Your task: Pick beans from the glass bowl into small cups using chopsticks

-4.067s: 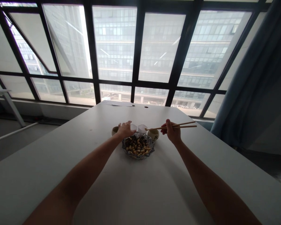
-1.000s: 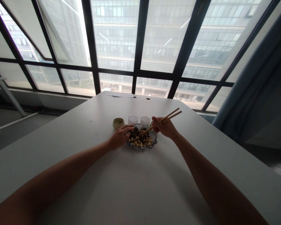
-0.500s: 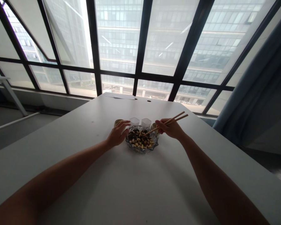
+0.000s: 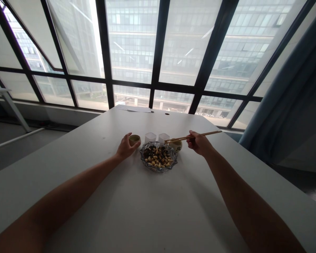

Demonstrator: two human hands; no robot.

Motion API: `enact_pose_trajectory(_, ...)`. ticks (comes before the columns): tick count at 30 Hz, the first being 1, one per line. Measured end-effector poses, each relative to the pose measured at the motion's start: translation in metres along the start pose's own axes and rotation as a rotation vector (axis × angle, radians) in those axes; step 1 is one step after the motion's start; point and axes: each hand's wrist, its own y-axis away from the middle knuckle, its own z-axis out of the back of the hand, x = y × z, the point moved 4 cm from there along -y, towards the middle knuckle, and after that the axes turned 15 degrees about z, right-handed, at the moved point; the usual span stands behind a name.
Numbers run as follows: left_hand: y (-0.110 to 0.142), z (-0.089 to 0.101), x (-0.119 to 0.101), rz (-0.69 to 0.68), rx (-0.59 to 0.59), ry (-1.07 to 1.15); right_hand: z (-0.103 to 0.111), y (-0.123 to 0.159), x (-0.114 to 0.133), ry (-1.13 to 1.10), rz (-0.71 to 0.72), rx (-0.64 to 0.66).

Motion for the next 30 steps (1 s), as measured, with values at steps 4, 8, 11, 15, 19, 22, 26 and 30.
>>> enact_pose_trajectory(4, -0.002, -0.001, 0.003, 0.079, 0.048, -0.022, 0.005, -0.004, -0.001, 0.076, 0.144, 0.026)
enact_pose_trajectory(8, -0.004, 0.0, 0.003, 0.091, 0.063, -0.045, -0.006, 0.01, 0.014, 0.274, 0.646, 0.181)
enact_pose_trajectory(11, -0.003, 0.003, -0.001, -0.014, 0.005, -0.033, -0.019, 0.025, 0.022, 0.258, 0.79, 0.244)
enact_pose_trajectory(15, 0.002, 0.004, -0.007, -0.197, -0.087, 0.005, -0.029, 0.035, 0.028, 0.224, 0.806, 0.248)
enact_pose_trajectory(19, 0.005, 0.002, -0.01, -0.285, -0.117, 0.028, -0.031, 0.036, 0.028, 0.201, 0.779, 0.227)
enact_pose_trajectory(22, 0.004, 0.0, -0.008, -0.272, -0.114, 0.029, -0.041, 0.041, 0.024, 0.147, 0.726, 0.182)
enact_pose_trajectory(26, 0.004, -0.002, -0.008, -0.233, -0.086, 0.031, -0.077, 0.05, 0.009, 0.11, 0.641, 0.194)
enact_pose_trajectory(30, 0.005, -0.001, -0.01, -0.198, -0.063, 0.036, -0.121, 0.047, -0.01, 0.211, 0.648, 0.343)
